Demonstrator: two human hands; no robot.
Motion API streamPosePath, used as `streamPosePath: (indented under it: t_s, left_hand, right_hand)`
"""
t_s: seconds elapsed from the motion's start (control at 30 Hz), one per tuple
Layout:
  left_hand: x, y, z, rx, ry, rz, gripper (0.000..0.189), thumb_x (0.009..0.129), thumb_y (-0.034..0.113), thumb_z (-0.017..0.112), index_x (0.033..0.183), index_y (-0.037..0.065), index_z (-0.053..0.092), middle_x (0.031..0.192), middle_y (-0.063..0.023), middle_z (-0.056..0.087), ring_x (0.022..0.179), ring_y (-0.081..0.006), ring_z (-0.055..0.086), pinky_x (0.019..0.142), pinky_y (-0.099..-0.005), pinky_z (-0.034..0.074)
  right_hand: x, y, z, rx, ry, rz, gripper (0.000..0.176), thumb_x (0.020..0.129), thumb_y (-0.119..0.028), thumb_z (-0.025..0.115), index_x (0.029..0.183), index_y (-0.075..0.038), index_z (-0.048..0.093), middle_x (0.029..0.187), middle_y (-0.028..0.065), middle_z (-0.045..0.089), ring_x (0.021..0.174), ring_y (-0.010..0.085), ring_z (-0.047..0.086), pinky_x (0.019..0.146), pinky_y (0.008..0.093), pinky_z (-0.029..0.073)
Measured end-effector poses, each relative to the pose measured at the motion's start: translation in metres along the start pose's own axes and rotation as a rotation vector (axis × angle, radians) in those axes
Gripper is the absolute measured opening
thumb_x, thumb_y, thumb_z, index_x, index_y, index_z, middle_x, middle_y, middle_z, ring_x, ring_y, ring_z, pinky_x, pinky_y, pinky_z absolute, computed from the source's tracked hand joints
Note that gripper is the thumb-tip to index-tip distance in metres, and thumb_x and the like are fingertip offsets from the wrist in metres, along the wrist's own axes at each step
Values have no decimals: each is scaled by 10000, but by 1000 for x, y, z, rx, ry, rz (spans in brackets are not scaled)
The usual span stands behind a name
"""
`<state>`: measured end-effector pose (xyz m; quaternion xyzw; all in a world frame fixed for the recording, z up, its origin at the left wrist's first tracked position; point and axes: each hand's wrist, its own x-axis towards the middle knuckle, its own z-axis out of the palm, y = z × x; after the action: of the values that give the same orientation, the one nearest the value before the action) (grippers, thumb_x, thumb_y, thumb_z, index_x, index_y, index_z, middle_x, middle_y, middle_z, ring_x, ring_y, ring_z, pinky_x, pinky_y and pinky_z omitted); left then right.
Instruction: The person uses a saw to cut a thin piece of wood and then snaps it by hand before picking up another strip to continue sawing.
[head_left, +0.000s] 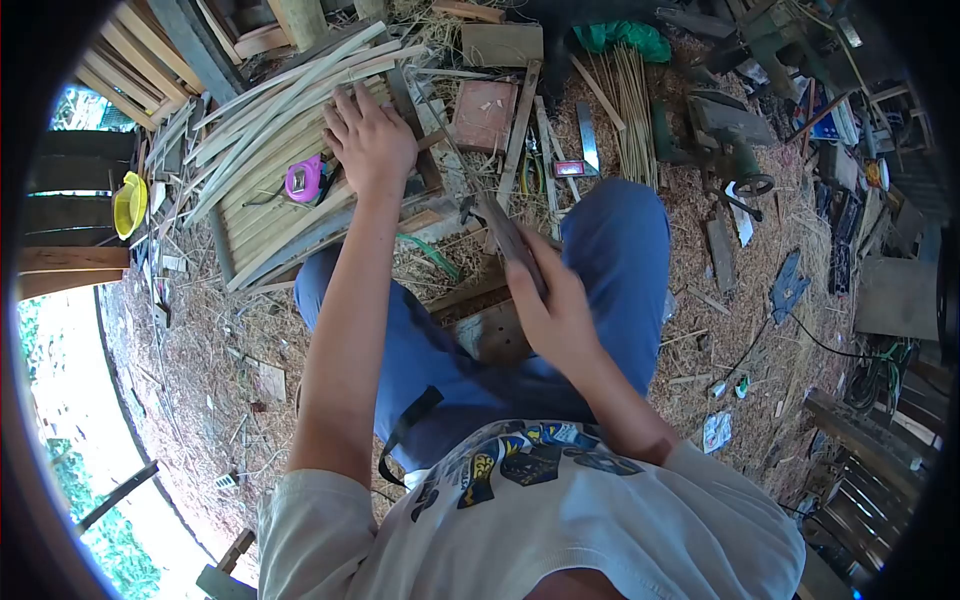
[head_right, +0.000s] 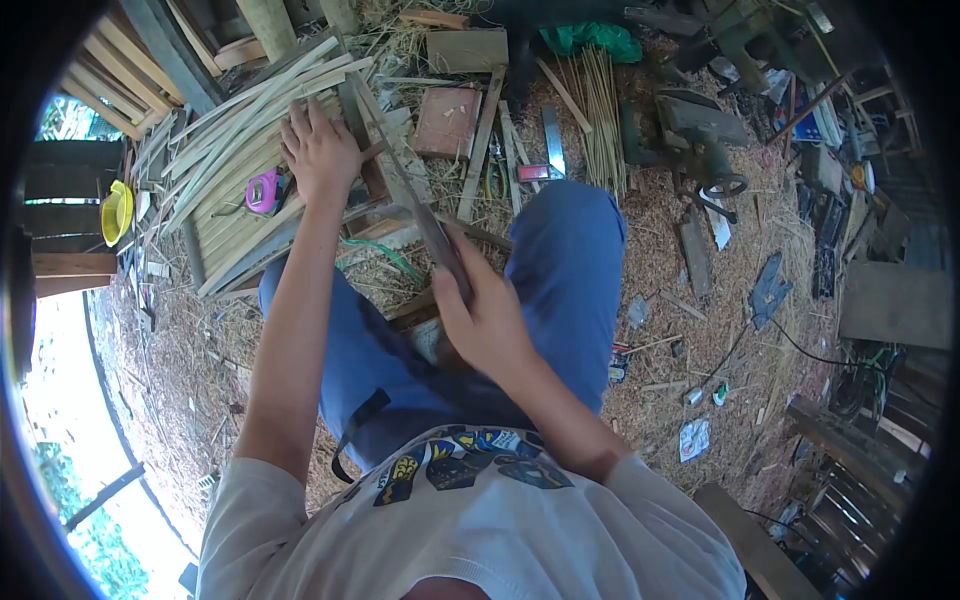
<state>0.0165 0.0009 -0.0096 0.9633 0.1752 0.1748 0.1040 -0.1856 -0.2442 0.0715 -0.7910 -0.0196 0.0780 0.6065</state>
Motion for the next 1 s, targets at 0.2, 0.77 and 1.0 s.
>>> streamPosePath:
  t_s: [0.2, 0.77, 1.0]
  left_hand:
    - [0, 2, -3, -7, -20, -1, 633, 1114, 341, 412, 1682, 71, 336, 1758, -236, 256, 1626, -470, 205, 1313, -614, 184]
    - [-7, 3, 1, 3, -39, 27, 671, 1108, 354, 421, 1692, 45, 304, 1768, -259, 215, 1636, -473, 172, 1330, -576, 148]
    - [-1, 5, 1, -33, -41, 4, 661, 1122, 356, 404, 1690, 32, 303, 1768, -269, 205, 1645, -468, 145, 1326, -587, 151]
  right_hand:
    - [19, -5, 10, -52, -4, -11, 534, 1067, -206, 584, 1546, 20, 516, 1016, 285, 751, 883, 334, 779, 834, 426, 581]
    - [3, 9, 14, 135, 17, 95, 568, 1089, -262, 603, 1552, 50, 496, 1073, 216, 751, 924, 213, 738, 853, 341, 550]
    - [-2, -5, 49, 199, 5, 110, 636, 1112, -232, 572, 1646, 38, 356, 1193, 216, 714, 909, 154, 678, 844, 330, 541]
